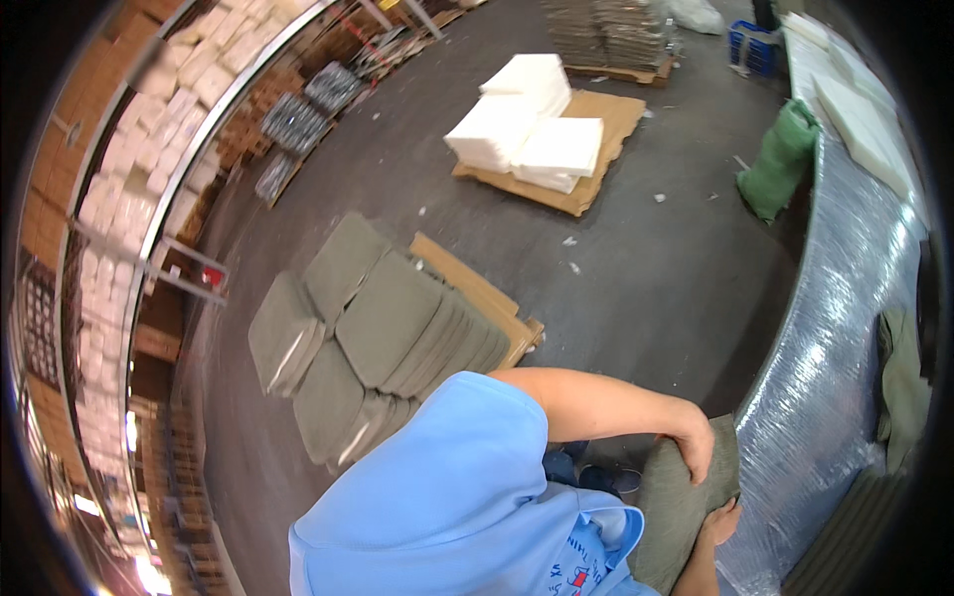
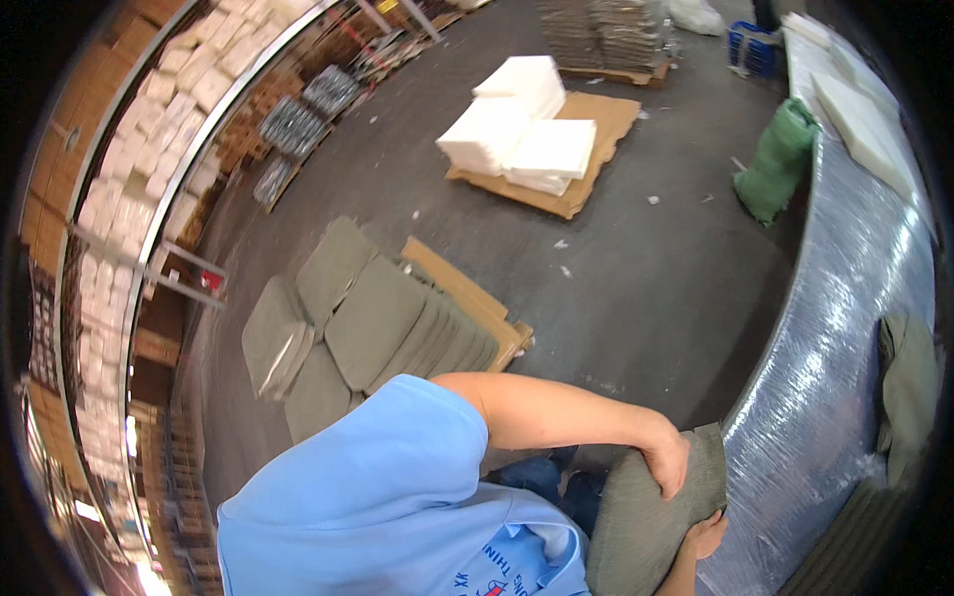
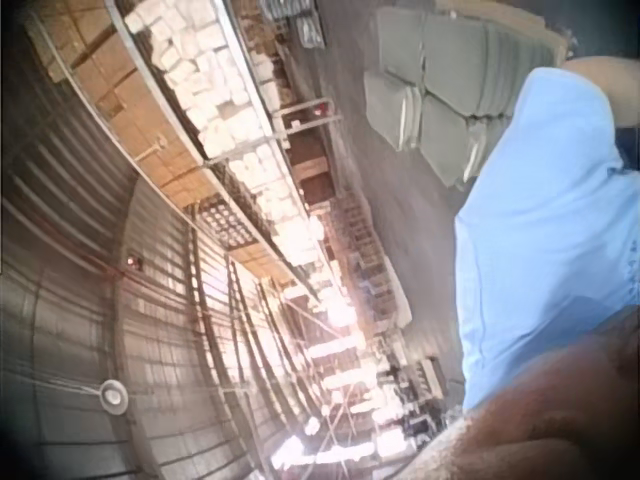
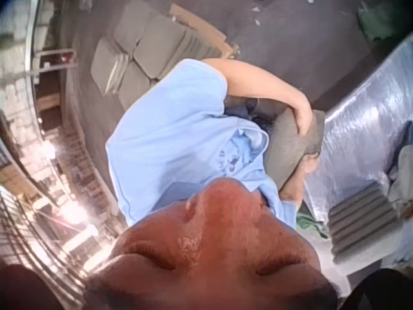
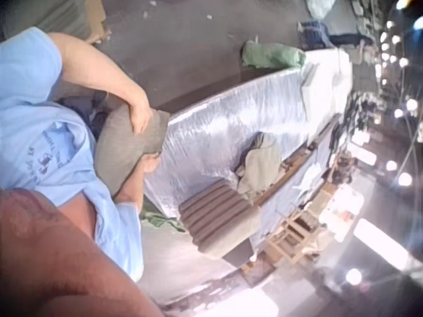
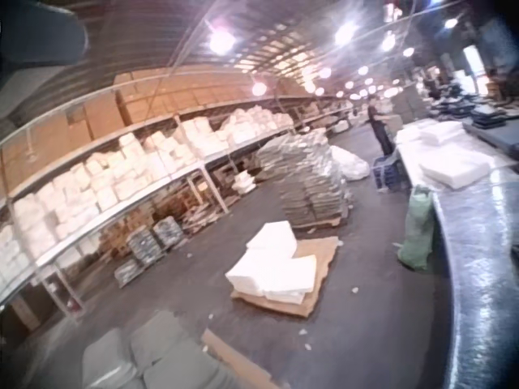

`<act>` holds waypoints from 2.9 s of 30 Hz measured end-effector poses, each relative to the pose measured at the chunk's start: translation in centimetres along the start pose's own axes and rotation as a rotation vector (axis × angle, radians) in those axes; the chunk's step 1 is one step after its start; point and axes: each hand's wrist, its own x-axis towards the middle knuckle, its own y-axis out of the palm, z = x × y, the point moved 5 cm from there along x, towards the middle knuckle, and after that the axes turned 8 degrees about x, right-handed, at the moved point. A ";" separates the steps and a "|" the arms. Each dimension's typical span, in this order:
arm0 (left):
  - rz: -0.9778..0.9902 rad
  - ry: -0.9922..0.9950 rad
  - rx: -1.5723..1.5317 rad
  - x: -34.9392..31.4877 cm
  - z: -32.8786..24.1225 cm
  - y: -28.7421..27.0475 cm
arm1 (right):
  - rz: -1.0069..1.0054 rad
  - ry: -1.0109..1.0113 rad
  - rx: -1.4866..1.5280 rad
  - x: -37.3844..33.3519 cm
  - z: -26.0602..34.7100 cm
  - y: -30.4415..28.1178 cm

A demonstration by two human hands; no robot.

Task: The person folds green fabric pieces and stacks them on a table. Then they place white foam pads on the table, add loose white stuffing from a green bag onto the foam, and cover the foam with a white sheet. The person works by hand in a warehouse setting.

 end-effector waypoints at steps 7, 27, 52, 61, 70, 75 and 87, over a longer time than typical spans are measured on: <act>-0.079 -0.118 0.067 2.4 1.9 -0.8 | -0.075 0.055 0.066 1.5 -1.3 0.9; -0.582 0.296 0.644 19.3 -6.1 1.7 | 0.064 -0.163 0.406 -3.0 -3.0 -4.6; -0.438 0.406 0.449 24.6 -4.8 2.4 | -0.056 -0.232 0.198 -2.0 -7.4 -3.9; -0.394 0.260 0.475 24.5 -4.6 1.8 | -0.095 -0.277 -0.056 -1.3 -6.5 -2.9; -0.157 -0.049 0.418 14.8 -0.5 -5.3 | 0.159 0.487 0.201 -9.2 -11.3 -11.9; 0.033 -0.335 0.068 14.2 4.0 -0.7 | 0.491 0.899 0.697 -12.5 -10.4 -10.4; 0.038 -0.574 -0.071 19.1 6.3 -1.1 | 0.561 0.986 0.614 -8.2 -13.4 -5.7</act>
